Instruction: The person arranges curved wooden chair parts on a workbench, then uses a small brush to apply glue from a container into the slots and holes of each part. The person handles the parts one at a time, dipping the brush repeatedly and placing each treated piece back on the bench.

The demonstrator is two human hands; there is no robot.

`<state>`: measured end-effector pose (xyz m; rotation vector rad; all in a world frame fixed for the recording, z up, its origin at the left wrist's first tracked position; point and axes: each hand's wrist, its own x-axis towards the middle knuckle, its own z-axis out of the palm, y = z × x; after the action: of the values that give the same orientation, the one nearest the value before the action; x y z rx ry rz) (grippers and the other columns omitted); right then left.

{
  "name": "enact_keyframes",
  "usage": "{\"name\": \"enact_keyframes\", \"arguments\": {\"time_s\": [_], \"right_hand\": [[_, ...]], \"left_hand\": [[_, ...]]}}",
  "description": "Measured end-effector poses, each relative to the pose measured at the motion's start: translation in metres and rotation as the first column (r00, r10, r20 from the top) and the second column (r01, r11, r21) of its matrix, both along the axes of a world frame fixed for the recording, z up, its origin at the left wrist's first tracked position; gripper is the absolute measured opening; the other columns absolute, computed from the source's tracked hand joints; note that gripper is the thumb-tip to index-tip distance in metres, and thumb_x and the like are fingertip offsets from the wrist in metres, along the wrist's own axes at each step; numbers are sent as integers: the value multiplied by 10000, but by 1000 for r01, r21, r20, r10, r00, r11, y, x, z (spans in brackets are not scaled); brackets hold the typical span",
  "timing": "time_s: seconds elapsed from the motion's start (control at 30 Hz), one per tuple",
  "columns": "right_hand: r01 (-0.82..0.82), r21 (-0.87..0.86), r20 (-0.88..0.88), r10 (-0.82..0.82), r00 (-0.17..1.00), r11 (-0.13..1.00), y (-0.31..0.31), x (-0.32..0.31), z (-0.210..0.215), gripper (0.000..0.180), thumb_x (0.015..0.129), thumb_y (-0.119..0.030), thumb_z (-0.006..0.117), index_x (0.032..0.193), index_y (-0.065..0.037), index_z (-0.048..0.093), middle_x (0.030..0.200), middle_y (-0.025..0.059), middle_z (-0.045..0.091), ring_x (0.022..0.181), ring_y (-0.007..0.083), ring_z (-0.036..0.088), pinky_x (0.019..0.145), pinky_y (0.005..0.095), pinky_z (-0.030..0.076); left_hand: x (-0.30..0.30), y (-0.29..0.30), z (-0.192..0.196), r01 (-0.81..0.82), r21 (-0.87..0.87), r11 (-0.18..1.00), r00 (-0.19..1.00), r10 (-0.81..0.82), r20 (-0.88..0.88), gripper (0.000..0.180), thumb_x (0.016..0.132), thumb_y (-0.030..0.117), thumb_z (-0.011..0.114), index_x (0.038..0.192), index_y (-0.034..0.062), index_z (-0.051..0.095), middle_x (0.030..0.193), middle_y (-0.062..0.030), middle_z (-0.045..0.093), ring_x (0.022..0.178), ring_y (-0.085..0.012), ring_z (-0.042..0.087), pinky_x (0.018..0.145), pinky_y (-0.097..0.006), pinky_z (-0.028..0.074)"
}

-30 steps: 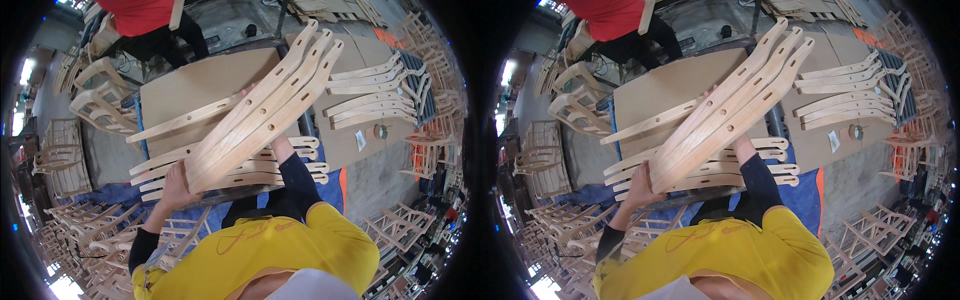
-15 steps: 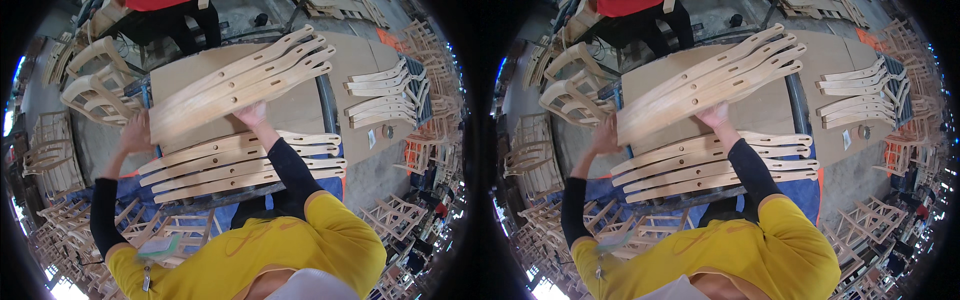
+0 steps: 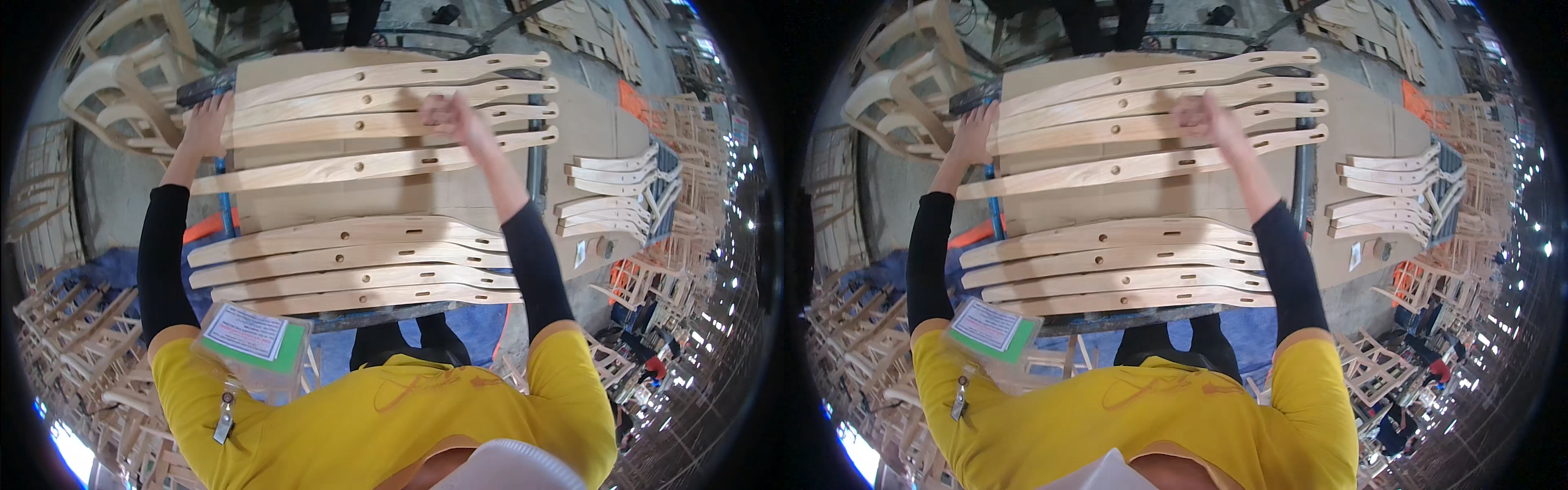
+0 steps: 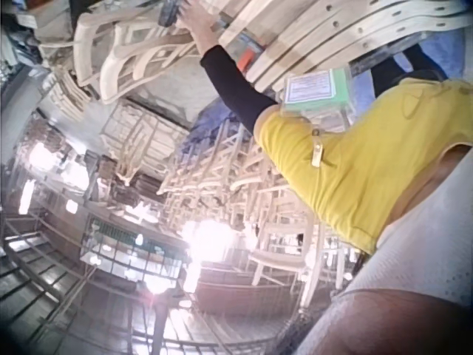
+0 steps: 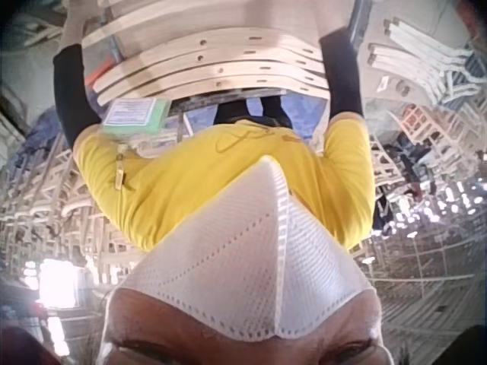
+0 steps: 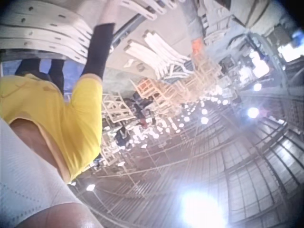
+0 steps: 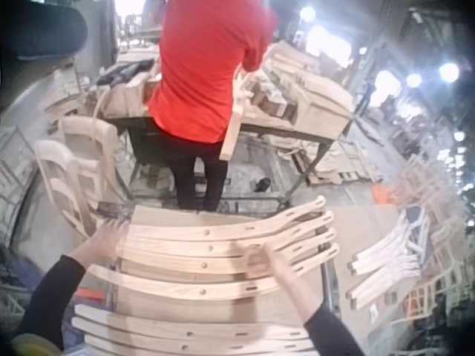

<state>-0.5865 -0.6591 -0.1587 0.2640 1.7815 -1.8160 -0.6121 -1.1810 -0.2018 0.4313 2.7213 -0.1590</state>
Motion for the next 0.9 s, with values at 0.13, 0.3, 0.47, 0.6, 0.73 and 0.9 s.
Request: {"name": "enact_keyframes", "arguments": {"time_s": [0.13, 0.3, 0.47, 0.6, 0.73, 0.9], "right_hand": [[123, 803, -411, 392, 823, 583, 16, -93, -48, 579, 1067, -544, 307, 1387, -155, 594, 1363, 104, 633, 1251, 319, 590, 1046, 419, 454], [-12, 998, -35, 663, 747, 66, -1, -120, -69, 623, 1052, -570, 244, 1482, -181, 474, 1536, 130, 453, 1443, 327, 391, 1151, 541, 338], [-54, 998, 15, 654, 756, 39, 3, -104, -79, 606, 1057, -557, 243, 1429, -166, 519, 1477, 143, 507, 1400, 354, 441, 1115, 546, 386], [-34, 994, -44, 652, 757, 108, 10, -67, -73, 577, 1049, -546, 275, 1427, -190, 526, 1457, 145, 523, 1380, 372, 460, 1095, 559, 406], [92, 977, -201, 677, 708, 193, 15, -28, -67, 550, 1035, -506, 345, 1458, -183, 485, 1446, 140, 534, 1368, 372, 473, 1111, 542, 382], [272, 836, -534, 592, 603, 477, 20, 46, -19, 508, 1004, -321, 523, 1470, -129, 456, 1356, 172, 588, 1306, 396, 515, 1073, 524, 406]], "left_hand": [[0, 5, -3, -3, 2, 1000, 995, 4, -95, 1296, 405, 78, 902, 1525, 75, 250, 1389, -168, 471, 1338, -362, 451, 1137, -514, 367], [7, -3, -9, -6, 19, 1000, 988, 9, -155, 1297, 412, 66, 896, 1532, 84, 242, 1383, -154, 475, 1332, -353, 461, 1120, -496, 388], [7, 1, -6, -14, -91, 996, 994, 4, -107, 1335, 421, 97, 923, 1551, 103, 212, 1445, -143, 437, 1361, -347, 442, 1114, -504, 398], [10, 14, -3, -19, -202, 979, 999, 8, -54, 1365, 440, 140, 951, 1561, 111, 172, 1514, -145, 390, 1407, -342, 402, 1109, -542, 401], [27, 20, 4, -54, -266, 963, 998, 58, 8, 1363, 493, 142, 949, 1580, 136, 126, 1579, -148, 324, 1479, -338, 309, 1114, -591, 381], [39, 26, 4, -147, -248, 958, 989, 144, -28, 1365, 552, 116, 922, 1609, 209, 63, 1641, -130, 238, 1529, -342, 209, 1130, -661, 322]]}}
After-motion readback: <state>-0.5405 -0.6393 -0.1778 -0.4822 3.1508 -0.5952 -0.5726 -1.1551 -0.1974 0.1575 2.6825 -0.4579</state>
